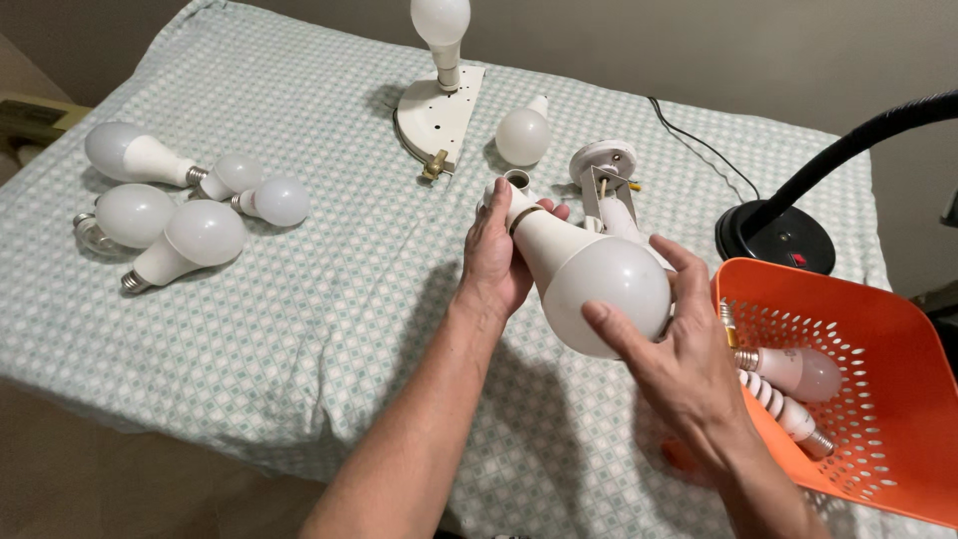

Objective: The person repeatedly unscrews and screws light bulbs into various lamp fixtures and sockets on a table. They handle multiple bulb types, including standard and compact fluorescent bulbs, and place some into an orange basket.

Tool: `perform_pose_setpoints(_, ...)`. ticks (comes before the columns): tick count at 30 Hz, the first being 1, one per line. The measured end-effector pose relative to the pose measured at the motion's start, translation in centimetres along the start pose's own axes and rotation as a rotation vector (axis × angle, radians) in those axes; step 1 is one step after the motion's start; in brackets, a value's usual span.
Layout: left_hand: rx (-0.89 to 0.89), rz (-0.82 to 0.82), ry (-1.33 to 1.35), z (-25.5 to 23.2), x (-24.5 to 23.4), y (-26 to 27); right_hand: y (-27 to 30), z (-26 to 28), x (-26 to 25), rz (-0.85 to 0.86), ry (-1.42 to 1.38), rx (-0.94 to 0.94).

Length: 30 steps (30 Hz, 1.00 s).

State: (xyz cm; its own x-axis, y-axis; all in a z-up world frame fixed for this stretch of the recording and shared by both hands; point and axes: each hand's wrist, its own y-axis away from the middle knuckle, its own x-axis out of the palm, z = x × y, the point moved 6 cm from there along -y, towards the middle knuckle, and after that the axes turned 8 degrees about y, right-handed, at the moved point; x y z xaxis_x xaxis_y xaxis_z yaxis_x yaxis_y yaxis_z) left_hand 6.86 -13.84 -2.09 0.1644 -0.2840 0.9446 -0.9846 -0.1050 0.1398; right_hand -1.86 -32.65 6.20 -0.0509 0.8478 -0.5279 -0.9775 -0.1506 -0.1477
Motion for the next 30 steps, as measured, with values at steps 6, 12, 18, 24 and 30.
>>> perform_pose_setpoints(6,0.09,-0.066,0.005,1.0,-1.6,-1.4,0.8,-2.8,1.9,0.126,-0.522,0.249)
perform_pose_setpoints(12,0.034,-0.186,-0.064,1.2,-2.3,-1.4,3.2,3.7,0.8,-0.244,0.824,-0.704)
perform_pose_setpoints(18,-0.037,-0.039,-0.021,1.2,-1.4,-1.5,1.0,-0.3,0.1,0.008,0.121,0.149)
perform_pose_setpoints(24,0.086,-0.087,-0.055,0.1,-2.7,-2.6,0.8,0.9,-0.3,-0.033,0.401,-0.15)
perform_pose_setpoints(30,0.027,-0.063,-0.134,0.3,-2.5,-2.0,1.6,3.0,0.4,-0.146,0.68,-0.453)
